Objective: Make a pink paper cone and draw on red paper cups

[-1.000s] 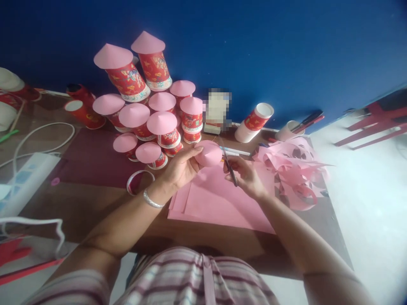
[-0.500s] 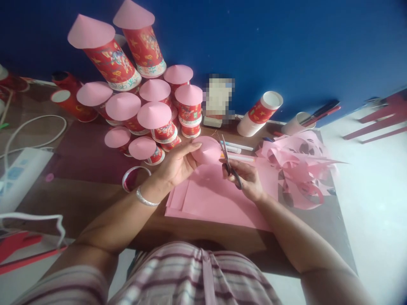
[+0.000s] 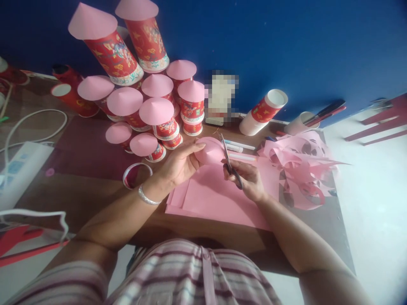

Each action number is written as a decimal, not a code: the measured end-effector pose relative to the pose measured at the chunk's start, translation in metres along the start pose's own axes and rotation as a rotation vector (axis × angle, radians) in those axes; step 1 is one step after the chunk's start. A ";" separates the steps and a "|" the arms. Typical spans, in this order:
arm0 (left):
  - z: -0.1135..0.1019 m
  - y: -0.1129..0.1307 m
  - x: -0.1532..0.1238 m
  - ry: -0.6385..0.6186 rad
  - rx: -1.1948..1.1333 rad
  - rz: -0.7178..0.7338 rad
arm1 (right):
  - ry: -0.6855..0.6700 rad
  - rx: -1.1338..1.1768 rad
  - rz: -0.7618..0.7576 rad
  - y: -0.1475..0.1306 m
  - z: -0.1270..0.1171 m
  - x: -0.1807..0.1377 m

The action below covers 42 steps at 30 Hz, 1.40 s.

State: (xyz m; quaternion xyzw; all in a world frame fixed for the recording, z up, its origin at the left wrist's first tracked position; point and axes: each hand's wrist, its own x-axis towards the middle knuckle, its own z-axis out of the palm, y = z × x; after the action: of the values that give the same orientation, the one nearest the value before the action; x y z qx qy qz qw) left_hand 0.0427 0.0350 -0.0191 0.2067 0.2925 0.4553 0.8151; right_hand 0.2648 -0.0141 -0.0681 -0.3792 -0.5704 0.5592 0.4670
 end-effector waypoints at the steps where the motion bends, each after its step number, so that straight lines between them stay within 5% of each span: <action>1: 0.000 0.000 0.000 -0.006 -0.004 0.000 | 0.003 -0.006 0.005 -0.001 0.000 0.000; 42: 0.000 -0.003 0.000 -0.020 0.080 0.016 | 0.040 0.017 0.062 -0.002 0.000 -0.001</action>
State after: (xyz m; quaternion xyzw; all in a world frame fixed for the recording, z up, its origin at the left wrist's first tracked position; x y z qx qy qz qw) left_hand 0.0441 0.0338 -0.0209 0.2462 0.3005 0.4477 0.8054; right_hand 0.2647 -0.0150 -0.0657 -0.4039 -0.5443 0.5706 0.4637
